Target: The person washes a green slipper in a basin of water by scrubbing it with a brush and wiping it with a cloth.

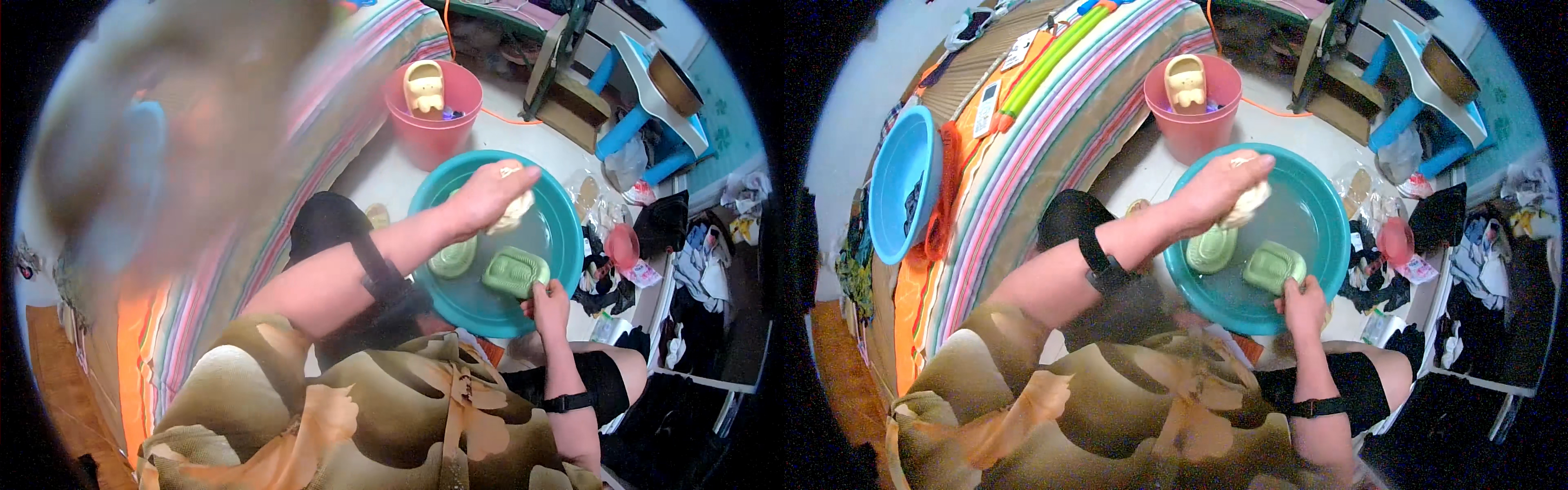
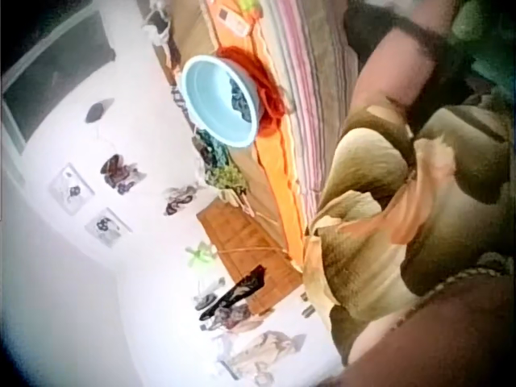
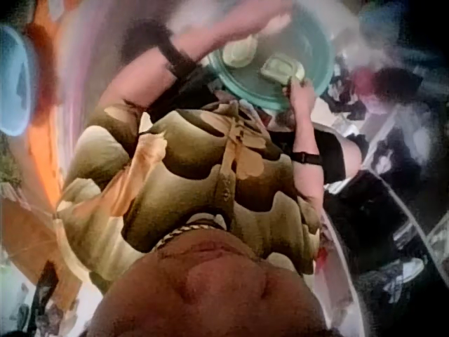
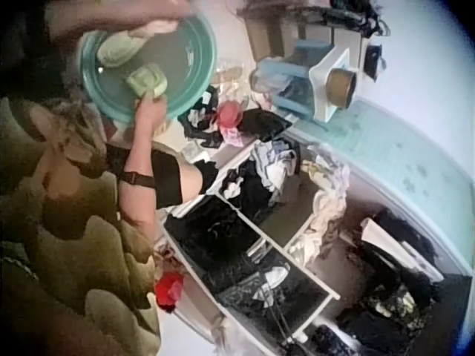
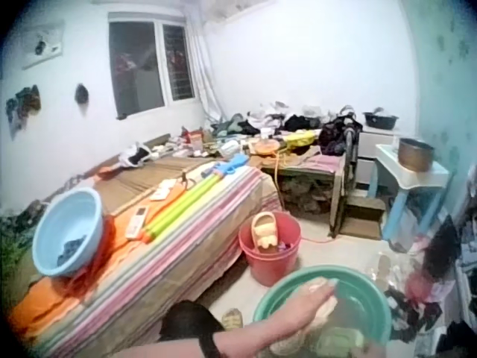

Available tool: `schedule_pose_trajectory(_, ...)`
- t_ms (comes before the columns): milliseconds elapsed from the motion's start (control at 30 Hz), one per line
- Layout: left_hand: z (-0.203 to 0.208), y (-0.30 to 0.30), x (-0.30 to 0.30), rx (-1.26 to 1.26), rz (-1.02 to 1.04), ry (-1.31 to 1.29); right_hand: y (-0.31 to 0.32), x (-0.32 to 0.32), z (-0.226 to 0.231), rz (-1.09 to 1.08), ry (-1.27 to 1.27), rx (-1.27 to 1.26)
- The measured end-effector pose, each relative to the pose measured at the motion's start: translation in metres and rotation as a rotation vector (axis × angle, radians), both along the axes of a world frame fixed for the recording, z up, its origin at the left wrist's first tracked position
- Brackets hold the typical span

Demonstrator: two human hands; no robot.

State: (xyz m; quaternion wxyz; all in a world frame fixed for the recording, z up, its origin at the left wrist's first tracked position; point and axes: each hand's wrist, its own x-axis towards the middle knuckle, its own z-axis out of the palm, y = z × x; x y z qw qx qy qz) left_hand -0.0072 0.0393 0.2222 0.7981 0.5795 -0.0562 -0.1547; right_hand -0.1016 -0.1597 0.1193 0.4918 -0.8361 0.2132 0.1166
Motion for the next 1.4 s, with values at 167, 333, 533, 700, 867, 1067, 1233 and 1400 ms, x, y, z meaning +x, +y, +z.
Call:
schedule_pose_trajectory(167,0.022,0.012,0.007,0.102,0.065,-0.045,-0.004,-0.001,0.002,0.0,0.0,-0.073)
schedule_pose_trajectory(333,0.025,0.021,0.019,0.068,0.139,-0.088,-0.001,-0.003,0.006,-0.002,-0.036,0.013)
schedule_pose_trajectory(533,0.045,0.045,0.035,0.147,0.154,-0.207,-0.003,0.001,-0.006,0.06,-0.029,0.003)
schedule_pose_trajectory(700,0.048,0.084,0.051,0.272,0.163,-0.25,-0.008,0.002,-0.02,0.056,-0.074,0.005)
schedule_pose_trajectory(867,0.057,0.159,0.06,0.469,0.485,-0.441,-0.006,0.002,-0.009,0.014,-0.002,0.079)
schedule_pose_trajectory(1067,0.077,0.262,0.087,1.455,1.102,-1.028,-0.017,-0.004,-0.015,-0.02,-0.012,0.099)
schedule_pose_trajectory(1233,0.055,0.339,0.105,1.845,1.052,-0.74,-0.007,-0.003,-0.005,-0.023,-0.017,0.101)
schedule_pose_trajectory(1400,0.055,0.346,0.098,1.915,0.796,-0.024,-0.008,-0.004,-0.003,0.008,-0.021,0.07)
